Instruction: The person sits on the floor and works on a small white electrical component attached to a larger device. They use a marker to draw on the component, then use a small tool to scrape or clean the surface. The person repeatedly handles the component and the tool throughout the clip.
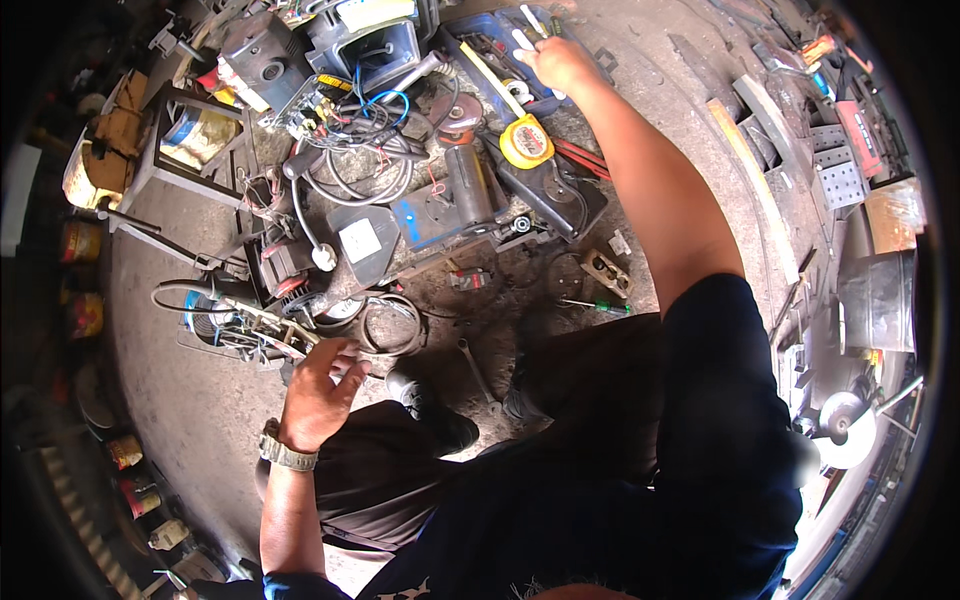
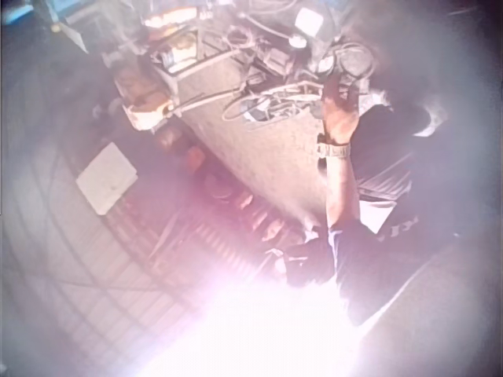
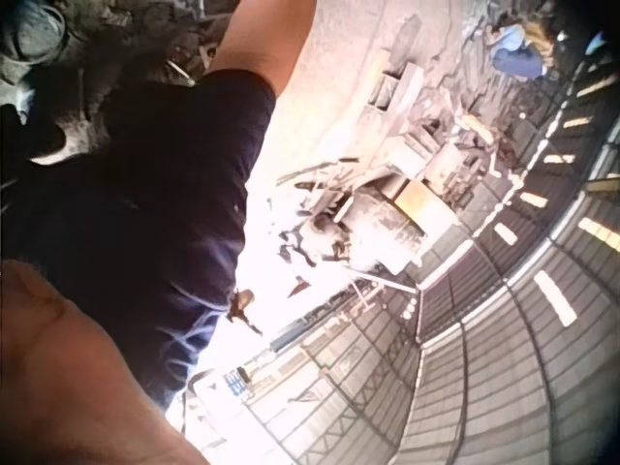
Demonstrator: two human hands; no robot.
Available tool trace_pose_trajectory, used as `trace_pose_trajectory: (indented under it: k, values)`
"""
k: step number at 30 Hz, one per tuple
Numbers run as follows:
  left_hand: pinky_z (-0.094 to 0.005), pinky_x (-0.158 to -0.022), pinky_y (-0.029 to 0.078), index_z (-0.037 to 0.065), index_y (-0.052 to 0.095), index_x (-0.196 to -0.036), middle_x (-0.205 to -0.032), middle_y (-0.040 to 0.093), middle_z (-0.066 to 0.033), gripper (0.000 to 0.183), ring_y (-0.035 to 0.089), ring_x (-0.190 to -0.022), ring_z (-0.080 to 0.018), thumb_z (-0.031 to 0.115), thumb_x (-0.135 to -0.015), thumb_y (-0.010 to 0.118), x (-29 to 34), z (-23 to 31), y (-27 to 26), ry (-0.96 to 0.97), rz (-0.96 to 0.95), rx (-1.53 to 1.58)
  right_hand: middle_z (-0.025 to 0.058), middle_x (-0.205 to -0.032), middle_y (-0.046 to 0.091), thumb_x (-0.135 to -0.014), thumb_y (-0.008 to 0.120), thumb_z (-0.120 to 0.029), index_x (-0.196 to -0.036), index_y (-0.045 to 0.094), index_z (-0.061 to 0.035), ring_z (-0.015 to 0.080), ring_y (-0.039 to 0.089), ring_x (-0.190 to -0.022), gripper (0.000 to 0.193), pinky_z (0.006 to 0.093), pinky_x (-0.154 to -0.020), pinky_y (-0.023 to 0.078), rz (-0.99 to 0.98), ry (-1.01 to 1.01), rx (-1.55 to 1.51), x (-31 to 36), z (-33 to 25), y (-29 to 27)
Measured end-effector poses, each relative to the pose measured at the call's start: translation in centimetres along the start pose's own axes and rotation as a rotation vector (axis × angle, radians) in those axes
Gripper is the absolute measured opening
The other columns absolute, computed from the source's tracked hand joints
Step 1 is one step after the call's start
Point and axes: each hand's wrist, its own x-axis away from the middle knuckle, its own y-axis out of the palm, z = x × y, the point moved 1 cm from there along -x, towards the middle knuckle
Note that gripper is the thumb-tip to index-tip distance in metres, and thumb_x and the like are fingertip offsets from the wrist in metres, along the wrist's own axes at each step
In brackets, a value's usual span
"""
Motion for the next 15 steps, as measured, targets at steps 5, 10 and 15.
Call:
trace_pose_trajectory:
  k: [5, 10, 15]
  values:
    - [-0.0365, -0.082, 0.062, -0.001, 0.07, -0.125, -0.108, 0.078, -0.0144, 0.032, 0.077, -0.093, -0.0242, 0.015, -0.099, 0.082, -1.8, -4.7, 2.6, -0.026, 0.013, -0.117, 0.0179, -0.128, 0.078, -0.103, 0.061, -0.068, -0.136, 0.075, -0.0157, 0.0382, 0.073, -0.119, 0.063, 0.0483, -0.104, 0.058, 0.033, 0.013, -0.001, -3.8, -1.4, 1.0]
    - [-0.0467, -0.095, 0.058, 0.001, 0.068, -0.133, -0.122, 0.074, -0.0207, 0.045, 0.072, -0.113, -0.041, 0.026, -0.098, 0.081, -1.8, -5.0, 5.3, 0.096, -0.27, -0.181, 0.0312, -0.107, 0.078, -0.101, 0.066, -0.036, -0.112, 0.082, -0.0017, 0.0391, 0.079, -0.11, 0.039, 0.0499, -0.094, 0.062, 0.241, 0.062, -0.104, -6.1, 0.2, 2.4]
    - [-0.0512, -0.091, 0.056, 0.002, 0.064, -0.124, -0.111, 0.07, -0.0209, 0.045, 0.07, -0.105, -0.0422, 0.035, -0.098, 0.078, -2.1, -5.8, 5.6, 0.168, -0.27, -0.343, 0.0297, -0.117, 0.076, -0.103, 0.062, -0.032, -0.119, 0.078, -0.0038, 0.0437, 0.074, -0.115, 0.036, 0.0537, -0.097, 0.059, -0.043, 0.027, -0.051, -3.0, -1.3, 0.8]
